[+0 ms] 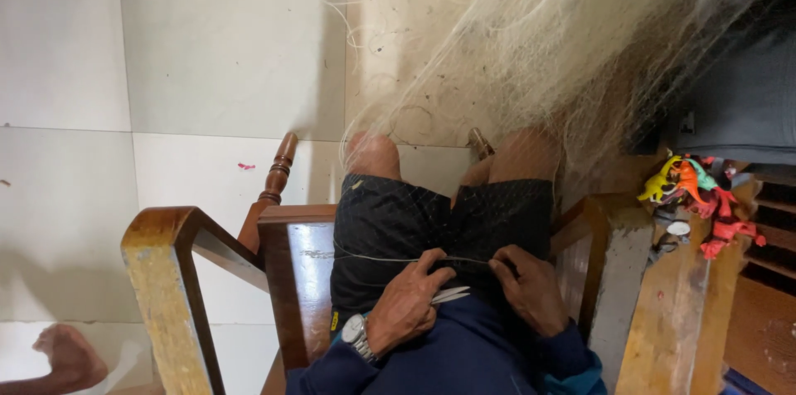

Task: Repairing a fishing net using scissors and a netting tool

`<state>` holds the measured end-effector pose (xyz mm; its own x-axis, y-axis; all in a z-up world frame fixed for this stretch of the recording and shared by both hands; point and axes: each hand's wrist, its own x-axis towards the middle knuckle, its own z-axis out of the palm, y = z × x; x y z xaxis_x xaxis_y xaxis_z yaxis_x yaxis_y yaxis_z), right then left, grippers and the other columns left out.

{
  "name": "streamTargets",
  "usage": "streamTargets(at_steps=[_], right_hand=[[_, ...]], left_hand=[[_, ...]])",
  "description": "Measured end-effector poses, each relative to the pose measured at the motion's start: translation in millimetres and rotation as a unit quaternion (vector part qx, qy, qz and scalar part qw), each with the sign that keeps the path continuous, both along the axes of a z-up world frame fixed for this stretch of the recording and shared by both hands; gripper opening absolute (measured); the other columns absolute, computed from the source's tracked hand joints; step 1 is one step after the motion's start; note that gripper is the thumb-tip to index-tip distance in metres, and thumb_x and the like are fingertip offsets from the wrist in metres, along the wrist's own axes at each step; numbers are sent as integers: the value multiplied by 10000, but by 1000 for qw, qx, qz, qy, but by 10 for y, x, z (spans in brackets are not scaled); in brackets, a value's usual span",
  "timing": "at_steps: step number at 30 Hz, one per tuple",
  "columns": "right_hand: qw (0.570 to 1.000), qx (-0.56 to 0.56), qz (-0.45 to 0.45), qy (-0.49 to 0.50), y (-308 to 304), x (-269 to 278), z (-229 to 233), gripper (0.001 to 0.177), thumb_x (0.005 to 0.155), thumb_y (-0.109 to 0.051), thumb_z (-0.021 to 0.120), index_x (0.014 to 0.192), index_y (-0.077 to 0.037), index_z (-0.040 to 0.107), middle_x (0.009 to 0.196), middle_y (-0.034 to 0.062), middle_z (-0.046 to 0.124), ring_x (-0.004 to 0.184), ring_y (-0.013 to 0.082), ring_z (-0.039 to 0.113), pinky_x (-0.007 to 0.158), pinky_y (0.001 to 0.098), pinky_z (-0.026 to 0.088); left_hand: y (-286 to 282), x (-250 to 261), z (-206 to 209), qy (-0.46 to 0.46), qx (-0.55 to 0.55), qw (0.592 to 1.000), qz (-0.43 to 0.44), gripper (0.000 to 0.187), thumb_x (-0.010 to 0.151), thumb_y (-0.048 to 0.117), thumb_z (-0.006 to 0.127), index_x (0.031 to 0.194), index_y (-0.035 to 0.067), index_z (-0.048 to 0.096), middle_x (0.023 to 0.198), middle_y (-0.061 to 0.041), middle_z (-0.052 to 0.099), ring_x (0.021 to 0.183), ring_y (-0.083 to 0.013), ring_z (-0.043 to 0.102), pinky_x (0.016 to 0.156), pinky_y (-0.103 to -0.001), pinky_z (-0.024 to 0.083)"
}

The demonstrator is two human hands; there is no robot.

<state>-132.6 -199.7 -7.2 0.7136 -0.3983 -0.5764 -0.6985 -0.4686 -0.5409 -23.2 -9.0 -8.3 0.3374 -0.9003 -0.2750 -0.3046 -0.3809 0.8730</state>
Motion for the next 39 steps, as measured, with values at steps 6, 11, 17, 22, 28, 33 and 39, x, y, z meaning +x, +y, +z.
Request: streamTargets(at_steps=[6,11,17,22,28,33,39], right_hand=[[997,-54,14,46,20,-25,-95,141,860,-289,543,855,-169,618,774,11,663,648,156,611,584,293,445],[997,-35,-11,65,65,12,-56,153,852,-288,540,825,-164,627,742,-2,658,641,129,590,579,274,422],[994,-35,-5,102,132,72,83,163,858,-314,524,840,-183,618,746,2,651,662,139,593,590,277,411],[999,-42,23,10,184,13,106,82,830,-205,581,777,-159,623,660,-28,598,591,87,526,565,229,391],[999,-46,25,13,241,-2,146,119,834,-230,591,755,-147,623,673,-18,603,609,114,539,579,267,394],[1000,-16,9,-14,249,-86,85,108,847,-212,579,797,-124,613,723,-21,587,681,94,535,649,242,408],[1000,-16,-10,6,327,5,211,131,869,-228,557,801,-126,602,712,0,565,665,111,507,619,266,385]], left_hand=[[50,4,-57,17,-15,1000,2,536,584,-71,448,1105,44,490,1217,-170,386,775,-361,533,629,-457,454],[147,82,6,55,-22,998,8,529,582,-65,441,1096,49,497,1080,-139,446,793,-360,532,688,-452,439],[250,112,-50,72,-48,996,5,546,611,-70,466,1142,53,476,1152,-150,418,815,-357,525,664,-447,434],[281,139,-63,69,-86,994,27,548,584,-45,459,1121,69,476,1195,-156,423,809,-358,539,681,-444,446],[331,167,-99,103,-78,991,22,529,616,-52,429,1131,61,477,1175,-158,398,779,-380,528,642,-478,433],[384,120,-172,91,-98,990,39,558,564,-52,466,1106,79,496,1162,-146,426,812,-363,553,715,-435,450],[403,118,-147,100,-86,991,30,534,610,-61,440,1130,52,485,1207,-182,392,807,-405,540,644,-490,444]])
